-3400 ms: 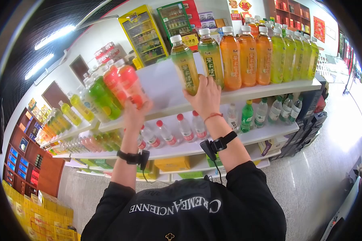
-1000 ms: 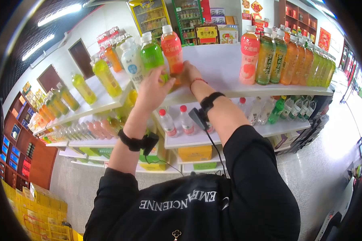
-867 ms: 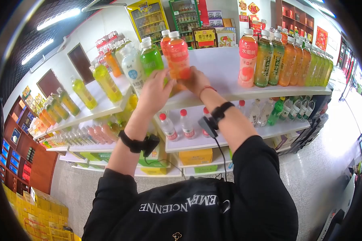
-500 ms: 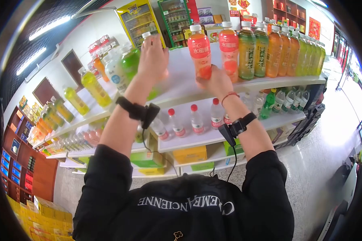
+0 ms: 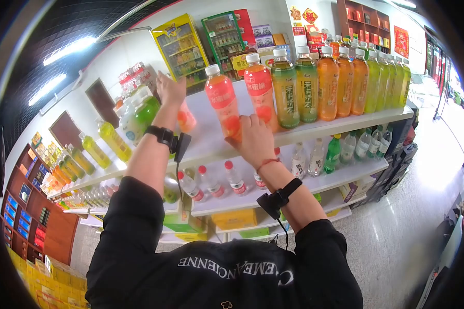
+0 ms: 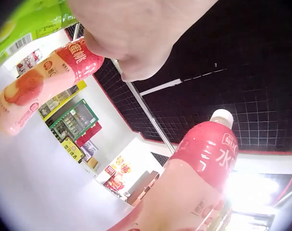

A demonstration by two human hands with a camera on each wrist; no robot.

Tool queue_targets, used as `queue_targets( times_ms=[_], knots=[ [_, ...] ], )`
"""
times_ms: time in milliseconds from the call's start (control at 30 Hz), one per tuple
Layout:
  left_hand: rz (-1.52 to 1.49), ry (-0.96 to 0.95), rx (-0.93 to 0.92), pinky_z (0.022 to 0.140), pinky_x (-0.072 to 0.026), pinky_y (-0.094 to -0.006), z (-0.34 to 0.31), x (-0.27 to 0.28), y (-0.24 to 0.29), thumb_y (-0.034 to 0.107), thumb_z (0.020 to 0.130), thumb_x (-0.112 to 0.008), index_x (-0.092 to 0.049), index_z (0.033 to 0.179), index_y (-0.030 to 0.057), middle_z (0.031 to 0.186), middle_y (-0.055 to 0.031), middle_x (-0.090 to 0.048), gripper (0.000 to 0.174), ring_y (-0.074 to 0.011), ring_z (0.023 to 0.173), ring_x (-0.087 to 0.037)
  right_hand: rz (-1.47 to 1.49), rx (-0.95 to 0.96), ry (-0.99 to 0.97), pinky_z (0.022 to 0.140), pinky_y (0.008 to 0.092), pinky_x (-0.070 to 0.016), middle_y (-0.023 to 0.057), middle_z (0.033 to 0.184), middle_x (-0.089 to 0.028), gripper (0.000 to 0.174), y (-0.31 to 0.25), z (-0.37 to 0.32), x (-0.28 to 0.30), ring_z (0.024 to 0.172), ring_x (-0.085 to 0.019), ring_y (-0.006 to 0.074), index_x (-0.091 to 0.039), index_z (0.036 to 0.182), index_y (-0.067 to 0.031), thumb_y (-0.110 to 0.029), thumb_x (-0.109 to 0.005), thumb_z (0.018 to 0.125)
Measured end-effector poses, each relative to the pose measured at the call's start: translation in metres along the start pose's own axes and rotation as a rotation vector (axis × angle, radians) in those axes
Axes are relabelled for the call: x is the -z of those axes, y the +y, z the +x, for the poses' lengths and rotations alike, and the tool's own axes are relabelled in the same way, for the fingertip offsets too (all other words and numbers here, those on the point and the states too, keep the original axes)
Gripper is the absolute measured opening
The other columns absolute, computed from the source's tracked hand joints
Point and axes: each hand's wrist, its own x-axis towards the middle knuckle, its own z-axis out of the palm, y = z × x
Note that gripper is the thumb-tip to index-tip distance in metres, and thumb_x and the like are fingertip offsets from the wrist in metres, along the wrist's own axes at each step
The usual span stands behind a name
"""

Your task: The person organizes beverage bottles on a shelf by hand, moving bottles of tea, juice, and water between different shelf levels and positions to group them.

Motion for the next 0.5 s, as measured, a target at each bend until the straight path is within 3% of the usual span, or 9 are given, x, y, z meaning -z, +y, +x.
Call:
queue_targets(
  times_ms=[67, 167, 300, 400, 500],
  knots=[
    [-0.049, 0.098, 0.037, 0.117, -0.0212, -0.0425, -0.003, -0.010, -0.006, 0.033, 0.084, -0.069, -0.012, 0.145, -0.0131, 0.148, -0.0308, -0.027, 0.095, -0.0398, 0.141, -0.023, -0.147, 0.137, 0.118, 0.082, 0.0426, -0.0430, 0.0115, 0.097, -0.054, 0.053, 0.001, 0.002, 0.003, 0.095, -0.055, 0.0313, -0.058, 0.107, -0.0059, -0.039, -0.078, 0.071],
    [-0.112, 0.211, 0.053, 0.117, -0.0224, -0.0425, -0.013, -0.018, -0.007, 0.029, 0.081, -0.070, -0.012, 0.145, -0.0120, 0.148, -0.0302, -0.028, 0.096, -0.0397, 0.141, -0.024, -0.178, 0.176, 0.149, 0.083, 0.0415, -0.0392, 0.0090, 0.097, -0.053, 0.049, 0.006, 0.003, 0.004, 0.094, -0.053, 0.0284, -0.061, 0.101, -0.0067, -0.042, -0.077, 0.071],
    [-0.112, 0.212, 0.194, 0.116, -0.0248, -0.0420, -0.028, -0.024, -0.012, 0.024, 0.077, -0.071, -0.013, 0.146, -0.0097, 0.147, -0.0290, -0.031, 0.097, -0.0393, 0.139, -0.028, -0.177, 0.165, 0.092, 0.084, 0.0416, -0.0382, 0.0084, 0.097, -0.052, 0.049, 0.014, 0.000, 0.000, 0.094, -0.052, 0.0281, -0.062, 0.100, -0.0070, -0.044, -0.076, 0.071],
    [-0.219, 0.123, 0.451, 0.111, -0.0337, -0.0406, -0.033, -0.038, -0.023, 0.020, 0.075, -0.073, -0.014, 0.148, -0.0056, 0.144, -0.0273, -0.035, 0.097, -0.0383, 0.132, -0.039, -0.157, 0.196, 0.143, 0.083, 0.0415, -0.0378, 0.0080, 0.096, -0.052, 0.050, 0.016, -0.001, -0.003, 0.093, -0.052, 0.0279, -0.062, 0.101, -0.0076, -0.045, -0.076, 0.071],
    [-0.173, 0.168, 0.411, 0.109, -0.0369, -0.0413, -0.045, -0.055, -0.035, 0.019, 0.078, -0.071, -0.015, 0.148, -0.0053, 0.143, -0.0270, -0.037, 0.093, -0.0386, 0.129, -0.043, -0.148, 0.199, 0.147, 0.082, 0.0412, -0.0380, 0.0077, 0.095, -0.051, 0.048, 0.018, -0.001, -0.004, 0.092, -0.052, 0.0279, -0.063, 0.100, -0.0079, -0.045, -0.075, 0.072]
  ],
)
